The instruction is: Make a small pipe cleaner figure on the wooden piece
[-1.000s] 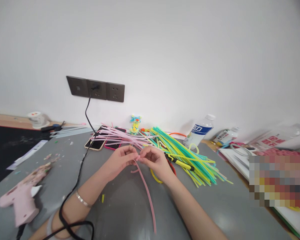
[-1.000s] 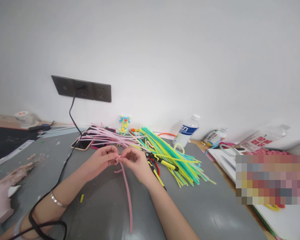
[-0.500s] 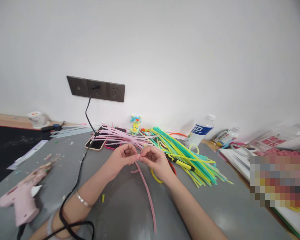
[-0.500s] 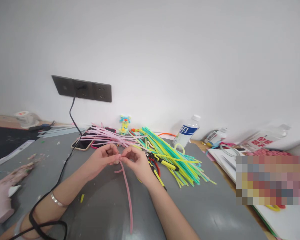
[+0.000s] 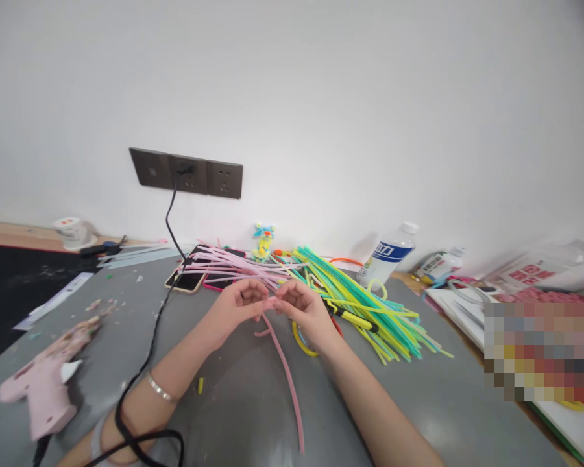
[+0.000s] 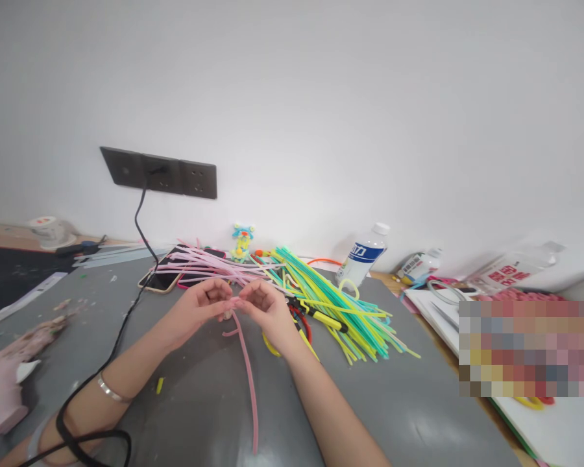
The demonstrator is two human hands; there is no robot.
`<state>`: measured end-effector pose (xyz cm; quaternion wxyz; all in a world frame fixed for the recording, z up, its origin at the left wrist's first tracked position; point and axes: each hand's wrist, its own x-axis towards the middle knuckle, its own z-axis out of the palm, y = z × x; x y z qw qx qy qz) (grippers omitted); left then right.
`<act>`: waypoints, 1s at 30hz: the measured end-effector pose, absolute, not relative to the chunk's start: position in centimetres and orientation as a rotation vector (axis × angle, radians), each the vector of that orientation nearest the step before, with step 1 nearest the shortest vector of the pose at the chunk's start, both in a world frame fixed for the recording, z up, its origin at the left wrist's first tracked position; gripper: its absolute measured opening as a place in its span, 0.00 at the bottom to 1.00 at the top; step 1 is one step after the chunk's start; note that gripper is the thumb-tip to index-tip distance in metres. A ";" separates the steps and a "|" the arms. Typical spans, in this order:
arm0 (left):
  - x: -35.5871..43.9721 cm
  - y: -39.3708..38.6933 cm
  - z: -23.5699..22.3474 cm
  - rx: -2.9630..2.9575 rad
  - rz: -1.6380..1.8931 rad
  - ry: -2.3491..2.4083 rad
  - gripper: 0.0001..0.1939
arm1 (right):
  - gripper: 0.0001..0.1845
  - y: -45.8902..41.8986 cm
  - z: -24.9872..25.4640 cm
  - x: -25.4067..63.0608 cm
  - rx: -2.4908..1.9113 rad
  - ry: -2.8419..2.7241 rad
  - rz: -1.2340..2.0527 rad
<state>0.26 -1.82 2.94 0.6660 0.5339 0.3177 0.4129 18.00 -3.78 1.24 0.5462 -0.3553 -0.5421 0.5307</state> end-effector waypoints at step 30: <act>0.3 -2.1 2.8 1.504 1.175 0.797 0.12 | 0.10 -3.9 1.5 17.8 -0.791 -1.282 1.286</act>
